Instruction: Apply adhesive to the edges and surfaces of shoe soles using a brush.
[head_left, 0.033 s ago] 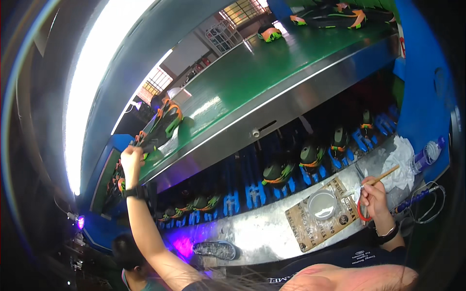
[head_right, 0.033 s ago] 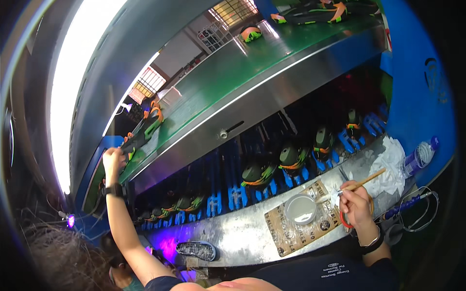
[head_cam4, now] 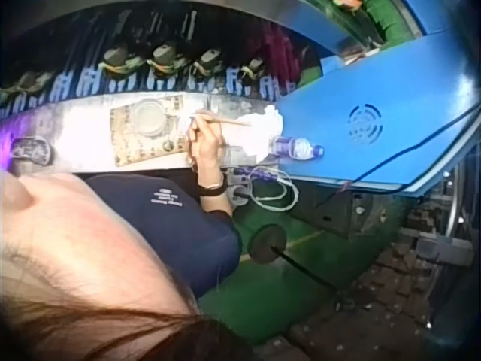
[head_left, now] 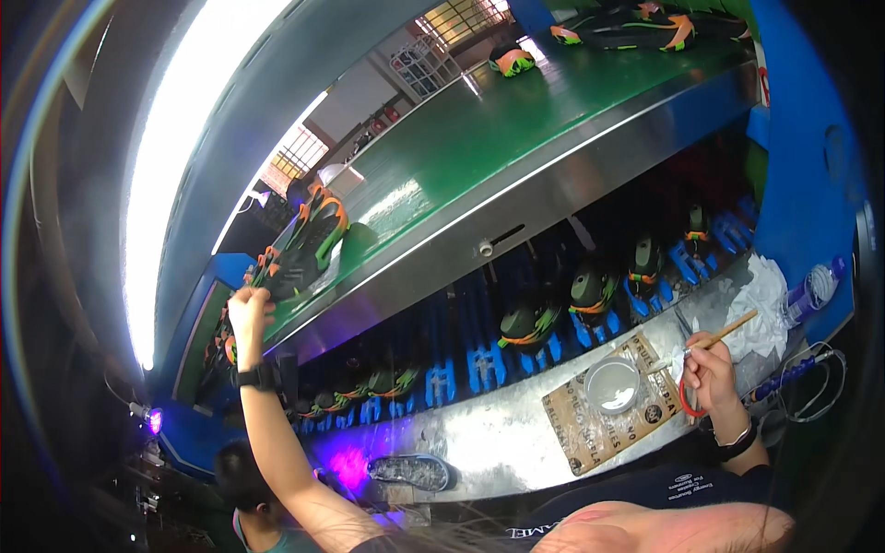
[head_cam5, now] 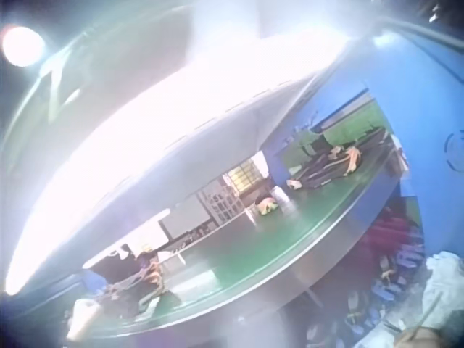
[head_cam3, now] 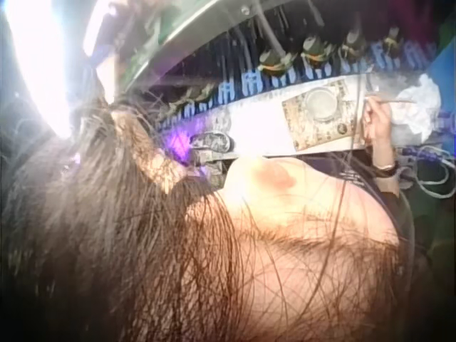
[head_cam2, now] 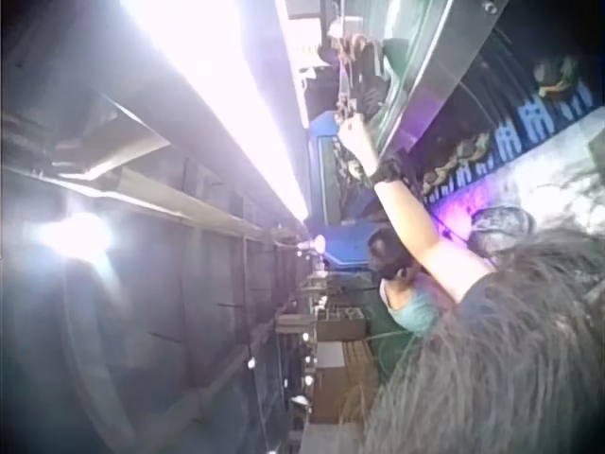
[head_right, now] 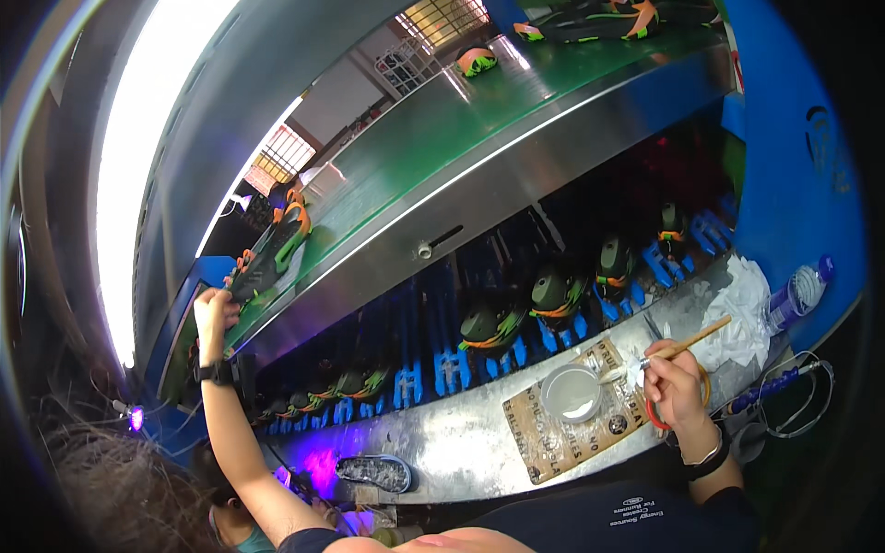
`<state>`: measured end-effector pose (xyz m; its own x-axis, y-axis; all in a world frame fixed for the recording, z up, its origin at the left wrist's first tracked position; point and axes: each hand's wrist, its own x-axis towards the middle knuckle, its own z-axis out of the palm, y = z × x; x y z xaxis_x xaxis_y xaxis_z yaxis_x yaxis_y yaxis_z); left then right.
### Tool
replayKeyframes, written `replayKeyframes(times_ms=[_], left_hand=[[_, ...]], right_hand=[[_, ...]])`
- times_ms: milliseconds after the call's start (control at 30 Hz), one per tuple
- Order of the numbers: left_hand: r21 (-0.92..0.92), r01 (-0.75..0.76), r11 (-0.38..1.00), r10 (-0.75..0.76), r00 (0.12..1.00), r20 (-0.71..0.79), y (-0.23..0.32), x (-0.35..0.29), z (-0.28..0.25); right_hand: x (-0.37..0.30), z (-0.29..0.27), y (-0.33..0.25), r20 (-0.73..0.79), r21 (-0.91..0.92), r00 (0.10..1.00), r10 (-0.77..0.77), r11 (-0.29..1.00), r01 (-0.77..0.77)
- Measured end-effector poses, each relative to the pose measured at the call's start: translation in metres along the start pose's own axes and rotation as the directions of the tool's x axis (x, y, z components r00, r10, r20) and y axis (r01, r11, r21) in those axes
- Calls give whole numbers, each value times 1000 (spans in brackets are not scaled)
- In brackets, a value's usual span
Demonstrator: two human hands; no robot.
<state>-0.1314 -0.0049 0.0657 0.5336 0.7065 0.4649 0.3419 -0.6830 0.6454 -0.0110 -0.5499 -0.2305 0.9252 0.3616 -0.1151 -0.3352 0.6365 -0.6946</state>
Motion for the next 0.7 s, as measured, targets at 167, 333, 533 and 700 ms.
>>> replayKeyframes(times_ms=[167, 333, 533, 700], left_hand=[[109, 72, 991, -92, 977, 193, -10, -11, -16], [402, -136, 905, -49, 908, 417, -29, 27, 13], [13, -27, 1000, 15, 839, 543, 39, -30, 41], [-634, 402, 661, 10, 840, 542, 10, -122, 42]], right_hand=[[-8, 7, 2, 72, 22, 997, 5, 1000, -6], [-34, 8, -1, 101, 15, 995, -14, 1000, 12], [-53, -1, -3, 61, 3, 995, -83, 997, 83], [-39, -4, -2, 92, -122, 992, -91, 987, 102]])
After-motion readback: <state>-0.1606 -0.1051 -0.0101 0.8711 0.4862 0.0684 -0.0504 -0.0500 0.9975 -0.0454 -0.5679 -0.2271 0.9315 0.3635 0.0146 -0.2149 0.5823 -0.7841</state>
